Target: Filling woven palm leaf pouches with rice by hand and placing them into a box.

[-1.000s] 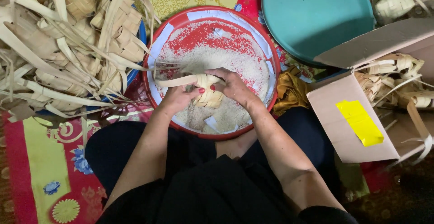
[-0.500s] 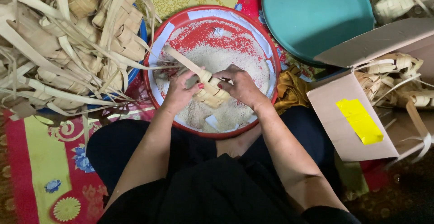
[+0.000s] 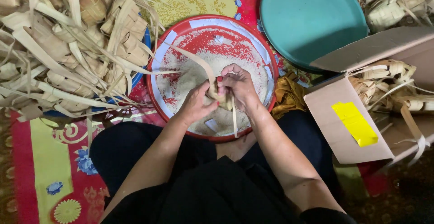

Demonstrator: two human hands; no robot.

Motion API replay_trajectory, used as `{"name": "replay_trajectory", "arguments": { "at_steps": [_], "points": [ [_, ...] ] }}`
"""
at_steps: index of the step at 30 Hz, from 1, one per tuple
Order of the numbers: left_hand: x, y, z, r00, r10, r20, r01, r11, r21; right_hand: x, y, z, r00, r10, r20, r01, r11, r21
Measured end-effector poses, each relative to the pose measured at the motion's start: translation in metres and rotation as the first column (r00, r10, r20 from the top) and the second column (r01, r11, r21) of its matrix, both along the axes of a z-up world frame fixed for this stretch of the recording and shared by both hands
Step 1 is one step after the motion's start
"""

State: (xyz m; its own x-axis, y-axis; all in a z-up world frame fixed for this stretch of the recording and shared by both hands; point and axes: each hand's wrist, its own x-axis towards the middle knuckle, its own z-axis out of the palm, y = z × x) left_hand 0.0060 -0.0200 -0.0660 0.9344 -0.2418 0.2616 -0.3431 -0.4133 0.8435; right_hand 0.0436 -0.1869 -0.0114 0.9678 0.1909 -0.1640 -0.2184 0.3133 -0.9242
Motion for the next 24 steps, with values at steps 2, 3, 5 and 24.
{"name": "replay_trajectory", "arguments": {
  "at_steps": [2, 3, 5, 24],
  "points": [
    [-0.005, -0.011, -0.002, 1.0, 0.03, 0.003, -0.03, 1.0, -0.008, -0.002, 0.002, -0.005, 0.998, 0.052, 0.024, -0.051, 0.998, -0.043],
    [-0.007, -0.015, -0.003, 0.998, 0.059, 0.004, -0.059, 0.998, -0.016, -0.004, 0.004, -0.009, 0.994, 0.104, 0.044, -0.1, 0.991, -0.086],
    [-0.005, -0.021, -0.006, 0.994, 0.113, -0.007, -0.113, 0.994, 0.012, -0.002, 0.004, -0.008, 0.975, 0.177, 0.138, -0.154, 0.975, -0.162],
    [0.011, -0.009, 0.004, 0.875, 0.271, 0.401, -0.216, 0.96, -0.178, 0.0, -0.002, 0.007, 0.849, 0.396, 0.351, -0.116, 0.786, -0.607]
  ]
}}
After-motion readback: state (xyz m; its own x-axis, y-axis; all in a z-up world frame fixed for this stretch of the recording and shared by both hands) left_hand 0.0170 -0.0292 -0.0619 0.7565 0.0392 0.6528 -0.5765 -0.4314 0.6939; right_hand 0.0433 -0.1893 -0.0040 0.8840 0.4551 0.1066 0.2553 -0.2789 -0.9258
